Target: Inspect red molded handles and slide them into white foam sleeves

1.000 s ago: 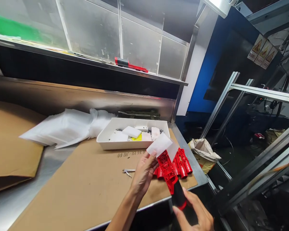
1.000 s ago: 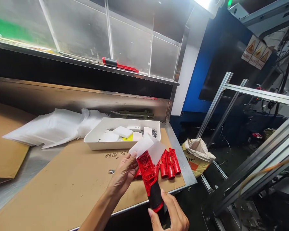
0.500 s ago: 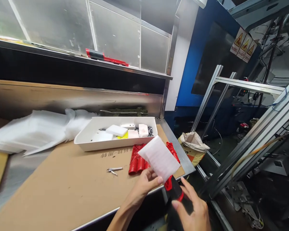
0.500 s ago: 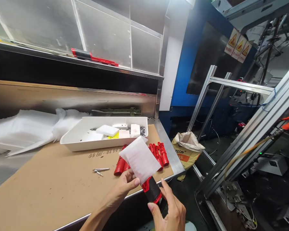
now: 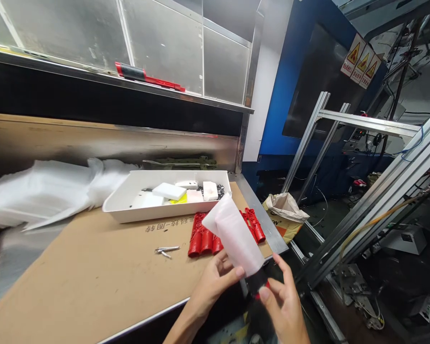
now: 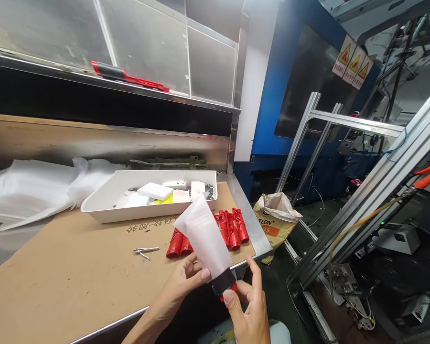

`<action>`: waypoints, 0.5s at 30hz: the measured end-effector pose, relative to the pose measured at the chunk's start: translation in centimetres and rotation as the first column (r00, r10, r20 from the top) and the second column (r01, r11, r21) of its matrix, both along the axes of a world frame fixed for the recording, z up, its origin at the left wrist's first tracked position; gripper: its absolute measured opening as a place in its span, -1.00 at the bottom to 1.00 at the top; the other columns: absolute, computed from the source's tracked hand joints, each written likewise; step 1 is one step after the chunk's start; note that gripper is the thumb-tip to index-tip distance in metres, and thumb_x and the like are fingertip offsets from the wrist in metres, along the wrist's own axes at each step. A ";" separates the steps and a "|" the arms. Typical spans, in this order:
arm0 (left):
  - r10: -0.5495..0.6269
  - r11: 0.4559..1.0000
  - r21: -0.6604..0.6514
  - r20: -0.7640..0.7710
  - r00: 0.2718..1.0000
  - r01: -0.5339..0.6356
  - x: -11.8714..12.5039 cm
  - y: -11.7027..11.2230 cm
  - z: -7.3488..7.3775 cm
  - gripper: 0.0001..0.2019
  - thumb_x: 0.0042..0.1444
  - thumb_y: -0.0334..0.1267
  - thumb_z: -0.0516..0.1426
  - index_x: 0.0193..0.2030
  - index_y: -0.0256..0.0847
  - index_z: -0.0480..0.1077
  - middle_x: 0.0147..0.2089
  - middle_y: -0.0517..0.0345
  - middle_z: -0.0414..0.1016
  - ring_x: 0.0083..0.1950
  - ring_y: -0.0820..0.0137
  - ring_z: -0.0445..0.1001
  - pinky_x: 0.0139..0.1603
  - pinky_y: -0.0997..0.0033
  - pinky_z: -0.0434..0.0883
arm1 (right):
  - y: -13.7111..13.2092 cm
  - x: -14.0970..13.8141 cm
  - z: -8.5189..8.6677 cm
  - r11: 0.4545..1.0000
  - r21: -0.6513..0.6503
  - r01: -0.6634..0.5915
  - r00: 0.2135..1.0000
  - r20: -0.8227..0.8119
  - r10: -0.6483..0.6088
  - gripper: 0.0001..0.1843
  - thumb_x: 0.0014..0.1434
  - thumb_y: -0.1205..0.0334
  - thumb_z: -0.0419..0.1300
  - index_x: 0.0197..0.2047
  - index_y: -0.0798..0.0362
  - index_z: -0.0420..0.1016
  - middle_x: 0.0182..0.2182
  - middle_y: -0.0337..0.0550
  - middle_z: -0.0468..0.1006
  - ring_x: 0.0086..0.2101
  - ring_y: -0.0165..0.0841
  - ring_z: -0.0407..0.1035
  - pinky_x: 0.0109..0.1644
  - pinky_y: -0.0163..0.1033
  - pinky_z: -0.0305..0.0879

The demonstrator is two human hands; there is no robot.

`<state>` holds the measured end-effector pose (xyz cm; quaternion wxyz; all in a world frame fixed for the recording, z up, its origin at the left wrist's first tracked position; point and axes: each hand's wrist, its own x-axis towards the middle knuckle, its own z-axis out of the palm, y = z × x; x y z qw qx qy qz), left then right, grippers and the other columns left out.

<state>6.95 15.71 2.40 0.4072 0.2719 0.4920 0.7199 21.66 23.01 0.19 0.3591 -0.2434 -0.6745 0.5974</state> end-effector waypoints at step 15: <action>0.189 0.957 0.049 0.641 0.744 -0.285 0.7 -1.1 -1.6 -0.66 0.14 -0.14 0.25 0.03 -0.18 0.44 -0.02 0.05 0.62 0.05 0.26 0.53 0.01 0.29 0.51 | -0.2 -0.6 1.4 0.637 0.770 0.035 0.946 0.180 -0.270 -0.28 0.30 -0.12 0.03 0.38 0.09 0.00 -0.29 -0.14 0.67 -0.36 -0.21 0.58 -0.31 -0.23 0.39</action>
